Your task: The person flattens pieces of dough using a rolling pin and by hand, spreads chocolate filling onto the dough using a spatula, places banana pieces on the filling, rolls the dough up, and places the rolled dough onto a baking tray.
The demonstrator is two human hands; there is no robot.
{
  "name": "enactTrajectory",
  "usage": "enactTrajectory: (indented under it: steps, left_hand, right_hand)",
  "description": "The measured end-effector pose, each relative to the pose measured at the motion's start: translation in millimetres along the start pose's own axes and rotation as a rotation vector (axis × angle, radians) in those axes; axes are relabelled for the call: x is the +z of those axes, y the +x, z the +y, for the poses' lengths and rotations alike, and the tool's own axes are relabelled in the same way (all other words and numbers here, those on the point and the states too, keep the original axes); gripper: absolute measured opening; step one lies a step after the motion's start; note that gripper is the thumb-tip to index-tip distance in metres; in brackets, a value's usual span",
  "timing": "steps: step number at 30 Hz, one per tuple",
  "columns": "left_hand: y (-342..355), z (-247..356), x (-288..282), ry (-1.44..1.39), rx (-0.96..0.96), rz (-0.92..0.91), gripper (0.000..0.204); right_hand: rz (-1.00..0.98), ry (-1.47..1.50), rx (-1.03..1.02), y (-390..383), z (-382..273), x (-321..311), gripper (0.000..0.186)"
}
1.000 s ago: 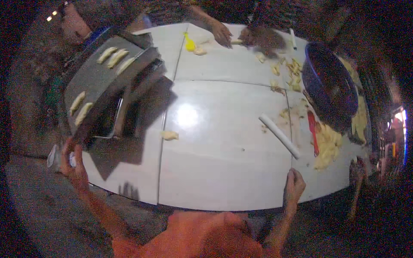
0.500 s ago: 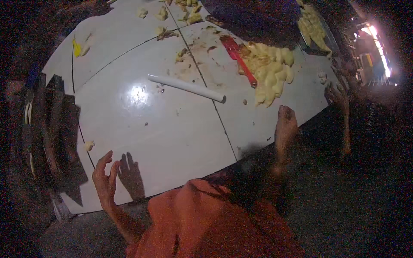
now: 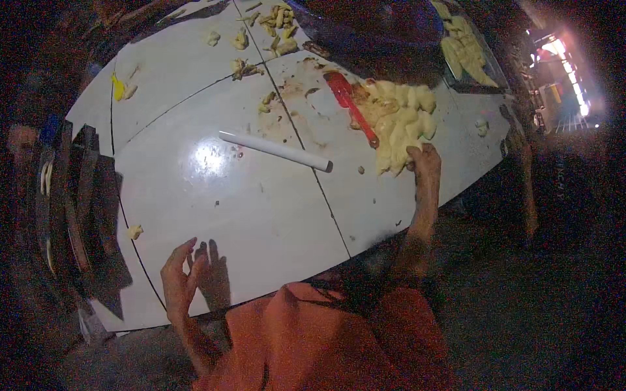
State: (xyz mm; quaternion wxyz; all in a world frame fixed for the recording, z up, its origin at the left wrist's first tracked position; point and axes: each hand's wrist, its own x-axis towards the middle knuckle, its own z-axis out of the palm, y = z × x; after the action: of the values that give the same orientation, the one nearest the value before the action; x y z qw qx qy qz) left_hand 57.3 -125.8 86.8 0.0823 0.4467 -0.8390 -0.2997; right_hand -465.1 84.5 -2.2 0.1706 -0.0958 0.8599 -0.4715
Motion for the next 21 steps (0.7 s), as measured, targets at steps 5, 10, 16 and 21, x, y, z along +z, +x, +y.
enactTrajectory:
  steps: [5,10,16,21]
  left_hand:
    - [-25,-21,-4,-0.072,-0.133,0.075,0.039]
    - [-47,-24,-7,-0.144,-0.256,0.107,0.037]
    - [-47,-15,-5,-0.190,-0.216,0.128,0.035]
    - [-53,-25,-4,-0.168,-0.191,0.174,0.037]
  right_hand:
    - [0.093,0.212,0.091,-17,-2,-22,0.060]
    - [0.358,-0.481,-0.001,39,-8,-21,0.080]
    - [0.126,-0.255,-0.127,101,1,-21,0.058]
    - [0.292,-0.166,-0.498,64,-31,-48,0.039]
